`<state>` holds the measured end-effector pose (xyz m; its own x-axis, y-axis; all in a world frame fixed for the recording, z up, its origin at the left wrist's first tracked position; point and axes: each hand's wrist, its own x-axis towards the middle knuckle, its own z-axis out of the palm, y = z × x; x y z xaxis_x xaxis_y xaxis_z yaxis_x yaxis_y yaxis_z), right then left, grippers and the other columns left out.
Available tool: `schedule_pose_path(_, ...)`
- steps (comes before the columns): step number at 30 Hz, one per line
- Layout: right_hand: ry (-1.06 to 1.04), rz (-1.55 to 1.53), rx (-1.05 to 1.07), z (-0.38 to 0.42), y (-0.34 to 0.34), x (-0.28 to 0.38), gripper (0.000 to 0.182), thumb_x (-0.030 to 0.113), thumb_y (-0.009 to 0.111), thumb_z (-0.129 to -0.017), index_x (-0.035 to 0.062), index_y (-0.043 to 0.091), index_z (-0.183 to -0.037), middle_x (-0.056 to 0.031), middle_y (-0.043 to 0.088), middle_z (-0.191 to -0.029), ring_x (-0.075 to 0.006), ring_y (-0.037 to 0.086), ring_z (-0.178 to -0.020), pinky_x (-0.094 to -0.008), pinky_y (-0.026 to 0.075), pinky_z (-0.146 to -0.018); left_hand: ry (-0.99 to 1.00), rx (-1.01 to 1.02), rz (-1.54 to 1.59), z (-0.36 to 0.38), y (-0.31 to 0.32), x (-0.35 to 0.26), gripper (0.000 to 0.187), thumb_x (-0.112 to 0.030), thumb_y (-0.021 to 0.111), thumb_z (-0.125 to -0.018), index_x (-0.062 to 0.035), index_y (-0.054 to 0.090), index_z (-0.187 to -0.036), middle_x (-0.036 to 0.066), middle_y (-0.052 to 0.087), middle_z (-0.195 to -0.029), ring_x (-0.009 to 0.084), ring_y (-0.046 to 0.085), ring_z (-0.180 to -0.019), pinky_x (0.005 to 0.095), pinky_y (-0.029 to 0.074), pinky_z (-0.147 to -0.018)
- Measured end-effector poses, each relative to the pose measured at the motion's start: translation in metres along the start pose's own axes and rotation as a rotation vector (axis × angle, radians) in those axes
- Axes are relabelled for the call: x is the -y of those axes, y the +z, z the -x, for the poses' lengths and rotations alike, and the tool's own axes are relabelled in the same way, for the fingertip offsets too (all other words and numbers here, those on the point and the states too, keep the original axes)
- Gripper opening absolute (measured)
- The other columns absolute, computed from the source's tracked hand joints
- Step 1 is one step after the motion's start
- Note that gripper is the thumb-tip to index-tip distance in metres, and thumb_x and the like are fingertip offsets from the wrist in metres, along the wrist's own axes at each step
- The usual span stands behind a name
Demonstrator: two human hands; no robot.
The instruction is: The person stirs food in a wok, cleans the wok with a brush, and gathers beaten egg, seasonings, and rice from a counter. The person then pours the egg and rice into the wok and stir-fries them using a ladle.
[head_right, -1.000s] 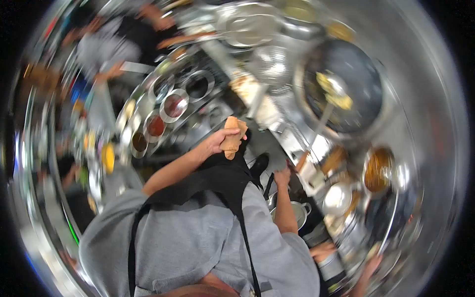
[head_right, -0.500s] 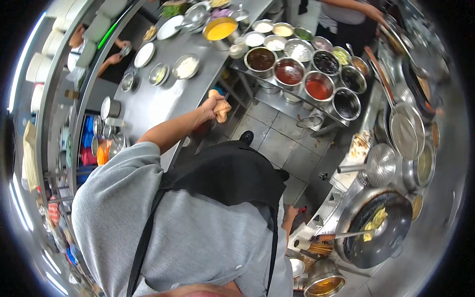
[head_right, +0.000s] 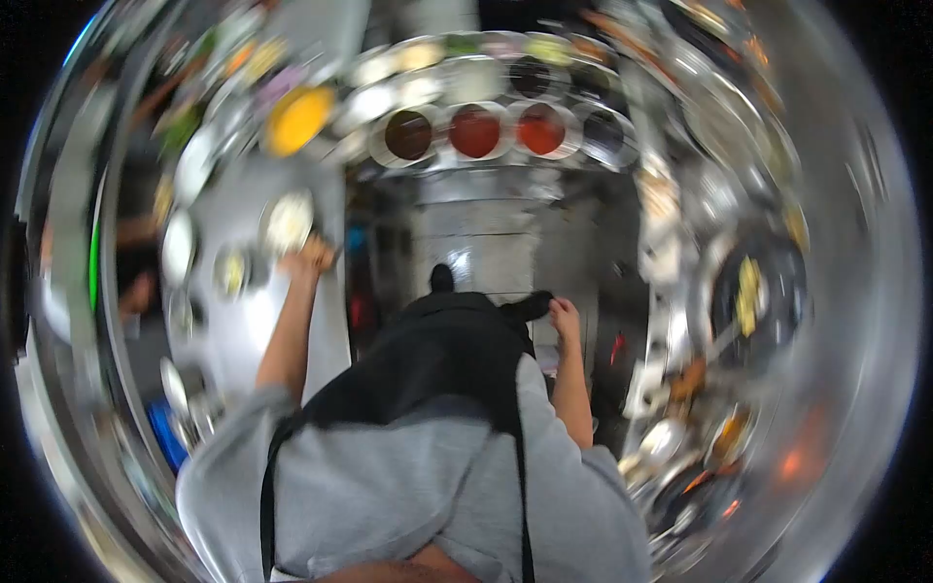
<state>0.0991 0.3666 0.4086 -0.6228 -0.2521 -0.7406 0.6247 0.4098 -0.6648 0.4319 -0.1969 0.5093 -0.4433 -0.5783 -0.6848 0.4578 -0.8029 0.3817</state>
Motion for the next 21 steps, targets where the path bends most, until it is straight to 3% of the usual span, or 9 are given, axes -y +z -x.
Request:
schedule_pose_path(1,-0.038,-0.015,-0.066,0.005,-0.003,-0.001,0.022,0.021,0.063,-0.094,0.0073,0.063,-0.112,-0.0007,0.067,-0.094,-0.009,0.061,-0.077,-0.0252,0.048,-0.064,-0.14,0.437,-0.129,0.006,-0.006,0.01,0.058,-0.062,0.026,-0.09,-0.0093,0.047,-0.077,0.006,0.036,-0.051,0.0219,0.023,-0.038,0.0372,0.019,-0.039)
schedule_pose_path(2,-0.048,-0.111,-0.123,0.023,-0.006,0.006,0.024,0.022,0.062,-0.095,0.0067,0.063,-0.114,-0.0022,0.068,-0.096,-0.0111,0.062,-0.08,-0.0268,0.049,-0.067,-0.086,0.107,-0.367,0.035,0.026,0.034,0.061,-0.068,0.023,-0.088,-0.0124,0.041,-0.073,0.001,0.03,-0.05,0.019,0.029,-0.037,0.0341,0.023,-0.035)
schedule_pose_path(3,-0.06,-0.204,-0.177,0.046,-0.016,0.015,0.026,0.023,0.061,-0.096,0.0061,0.062,-0.115,-0.0036,0.068,-0.098,-0.0133,0.062,-0.082,-0.0283,0.051,-0.07,-0.149,0.333,-0.522,0.035,0.01,0.044,0.052,-0.056,0.034,-0.091,-0.0069,0.051,-0.089,0.007,0.046,-0.059,0.0233,0.045,-0.045,0.0382,0.039,-0.041)
schedule_pose_path(4,-0.058,-0.444,-0.263,0.063,-0.035,0.016,0.03,0.028,0.058,-0.097,0.0055,0.062,-0.117,-0.0061,0.068,-0.101,-0.0173,0.063,-0.086,-0.0318,0.052,-0.073,0.075,0.022,-0.443,0.022,0.001,0.074,0.04,-0.037,0.042,-0.093,-0.0024,0.052,-0.109,0.013,0.059,-0.081,0.0273,0.059,-0.066,0.0417,0.051,-0.058)
schedule_pose_path(9,-0.487,-1.515,-0.422,0.153,-0.169,0.077,0.064,0.057,0.045,-0.098,0.0012,0.053,-0.128,-0.0206,0.063,-0.12,-0.0319,0.064,-0.097,-0.042,0.054,-0.079,-0.416,0.114,-0.722,0.089,0.176,0.203,0.042,-0.022,0.055,-0.085,-0.0012,0.052,-0.121,0.013,0.063,-0.107,0.0301,0.065,-0.093,0.0441,0.055,-0.08)
schedule_pose_path(13,-0.53,-1.208,-0.23,0.18,-0.268,0.135,0.058,0.053,0.044,-0.1,0.0026,0.048,-0.127,-0.0185,0.062,-0.11,-0.0252,0.061,-0.074,-0.0363,0.053,-0.06,-0.502,0.29,-0.866,0.149,0.31,0.292,0.042,-0.016,0.06,-0.085,0.0009,0.051,-0.122,0.013,0.063,-0.109,0.0289,0.065,-0.095,0.0419,0.056,-0.084)
schedule_pose_path(15,-0.272,-0.717,-0.584,0.157,-0.297,0.15,0.021,0.027,0.059,-0.099,0.0072,0.053,-0.104,-0.0014,0.052,-0.073,-0.0087,0.045,-0.045,-0.0249,0.038,-0.037,-0.516,0.396,-0.85,0.174,0.35,0.325,0.041,-0.015,0.06,-0.085,0.0013,0.051,-0.123,0.013,0.064,-0.108,0.0288,0.066,-0.095,0.0417,0.056,-0.083)
schedule_pose_path(19,-0.404,-0.605,-0.676,0.187,-0.265,0.166,0.015,0.019,0.061,-0.097,0.0076,0.054,-0.104,0.0012,0.05,-0.067,-0.0082,0.044,-0.042,-0.0251,0.036,-0.034,-0.482,0.514,-0.918,0.215,0.387,0.361,0.045,-0.012,0.059,-0.086,0.006,0.048,-0.126,0.015,0.063,-0.114,0.0278,0.066,-0.102,0.042,0.055,-0.089)
schedule_pose_path(21,-0.189,-0.658,-0.748,0.221,-0.24,0.176,0.017,0.019,0.06,-0.097,0.0072,0.054,-0.109,0.0014,0.049,-0.067,-0.0082,0.044,-0.041,-0.0262,0.035,-0.033,-0.465,0.548,-0.948,0.229,0.404,0.376,0.046,-0.011,0.059,-0.087,0.0064,0.048,-0.127,0.015,0.062,-0.115,0.0273,0.065,-0.102,0.0417,0.055,-0.09)
